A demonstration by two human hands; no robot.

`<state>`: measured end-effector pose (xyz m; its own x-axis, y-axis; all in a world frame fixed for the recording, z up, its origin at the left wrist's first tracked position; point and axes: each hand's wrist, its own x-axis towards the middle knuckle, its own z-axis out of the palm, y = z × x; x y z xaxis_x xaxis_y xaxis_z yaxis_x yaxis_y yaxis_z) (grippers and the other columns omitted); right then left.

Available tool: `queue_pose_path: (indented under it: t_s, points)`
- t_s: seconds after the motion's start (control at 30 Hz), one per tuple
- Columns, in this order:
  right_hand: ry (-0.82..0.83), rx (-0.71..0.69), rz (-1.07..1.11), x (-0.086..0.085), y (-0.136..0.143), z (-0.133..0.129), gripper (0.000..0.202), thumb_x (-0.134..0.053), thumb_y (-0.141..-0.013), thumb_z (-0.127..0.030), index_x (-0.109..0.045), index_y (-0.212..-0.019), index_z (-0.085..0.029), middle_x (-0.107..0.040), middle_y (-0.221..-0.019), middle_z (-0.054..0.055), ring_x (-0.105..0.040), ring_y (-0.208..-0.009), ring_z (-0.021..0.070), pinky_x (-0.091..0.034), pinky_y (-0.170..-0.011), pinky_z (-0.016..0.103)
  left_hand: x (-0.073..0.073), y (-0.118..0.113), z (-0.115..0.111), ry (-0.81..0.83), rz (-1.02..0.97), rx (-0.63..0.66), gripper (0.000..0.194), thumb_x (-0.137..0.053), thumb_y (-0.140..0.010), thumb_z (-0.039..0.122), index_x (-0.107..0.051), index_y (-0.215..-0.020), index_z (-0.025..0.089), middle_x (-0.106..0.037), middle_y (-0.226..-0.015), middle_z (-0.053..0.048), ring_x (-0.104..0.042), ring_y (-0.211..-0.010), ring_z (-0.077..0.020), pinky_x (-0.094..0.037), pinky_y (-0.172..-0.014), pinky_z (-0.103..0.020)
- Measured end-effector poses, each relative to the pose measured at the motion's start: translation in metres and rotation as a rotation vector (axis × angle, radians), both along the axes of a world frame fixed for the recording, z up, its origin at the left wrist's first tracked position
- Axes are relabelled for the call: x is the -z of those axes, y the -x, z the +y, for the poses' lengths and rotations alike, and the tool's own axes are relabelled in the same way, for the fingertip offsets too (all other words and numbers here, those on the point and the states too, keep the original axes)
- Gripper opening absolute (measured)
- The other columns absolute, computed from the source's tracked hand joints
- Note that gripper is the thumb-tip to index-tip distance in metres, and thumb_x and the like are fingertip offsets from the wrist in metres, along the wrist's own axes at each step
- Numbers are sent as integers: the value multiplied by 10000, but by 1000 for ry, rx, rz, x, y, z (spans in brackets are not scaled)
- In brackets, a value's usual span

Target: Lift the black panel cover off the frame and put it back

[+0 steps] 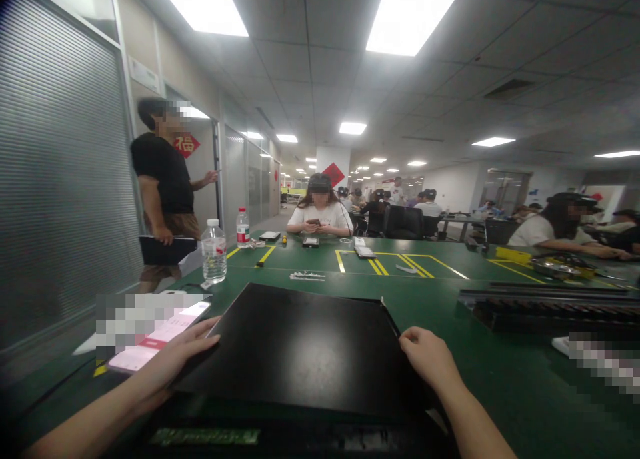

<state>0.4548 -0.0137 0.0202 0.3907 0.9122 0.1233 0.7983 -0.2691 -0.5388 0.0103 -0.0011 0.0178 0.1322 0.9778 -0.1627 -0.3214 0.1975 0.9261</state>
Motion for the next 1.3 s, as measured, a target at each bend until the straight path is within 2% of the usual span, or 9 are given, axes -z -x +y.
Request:
queue_pose_path:
  t_s: [0.23, 0.5, 0.63, 0.73, 0.9, 1.1, 1.3]
  points:
    - [-1, -19, -3, 2, -2, 0, 168, -524, -681, -273, -688, -664, -239, -693, -730, 34, -597, -732, 214, -381, -634, 294, 3, 1, 2, -4, -11, -29, 652, -750, -651, 245, -521, -1260, 189, -703, -1131, -109, -680, -966, -296, -534, -774, -351]
    - [10, -25, -53, 4, -3, 1, 218, -488, -695, -288, -698, -706, -231, -702, -755, 31, -605, -741, 198, -381, -624, 269, 3, 0, 4, -145, 72, -84, 587, -769, -589, 315, -646, -1150, 194, -705, -1131, -102, -642, -1039, -318, -479, -910, -409]
    - [13, -31, -46, 6, -5, 2, 228, -476, -699, -286, -697, -716, -232, -702, -754, 34, -609, -734, 192, -387, -628, 267, 4, 6, 6, -185, 205, -99, 530, -751, -604, 339, -672, -1107, 189, -705, -1131, -98, -648, -1024, -315, -486, -899, -401]
    - [6, -36, -39, 7, -6, 2, 230, -475, -699, -286, -697, -726, -233, -707, -772, 36, -613, -745, 197, -391, -635, 272, 6, 14, 8, -200, 404, -95, 505, -724, -632, 356, -668, -1103, 181, -688, -1159, -106, -651, -1014, -313, -498, -883, -406]
    - [16, -35, -16, 6, -7, 2, 231, -482, -697, -300, -701, -731, -234, -715, -771, 31, -621, -767, 205, -398, -650, 278, 15, 21, 14, -290, 723, -140, 451, -695, -641, 370, -696, -1047, 175, -658, -1196, -115, -565, -1143, -335, -437, -964, -434]
    - [9, -29, 87, 6, -9, 3, 237, -483, -701, -301, -707, -730, -230, -728, -753, 25, -641, -775, 201, -411, -660, 272, 32, 26, 21, -416, 770, -37, 406, -677, -657, 407, -713, -1001, 194, -681, -1151, -80, -556, -1156, -318, -423, -982, -414]
    - [7, -18, 97, 7, -11, 4, 242, -488, -703, -325, -709, -718, -225, -732, -744, 25, -645, -766, 202, -414, -660, 276, 39, 30, 24, -417, 879, -68, 443, -681, -638, 396, -712, -1021, 177, -620, -1243, -106, -510, -1206, -323, -383, -1014, -419]
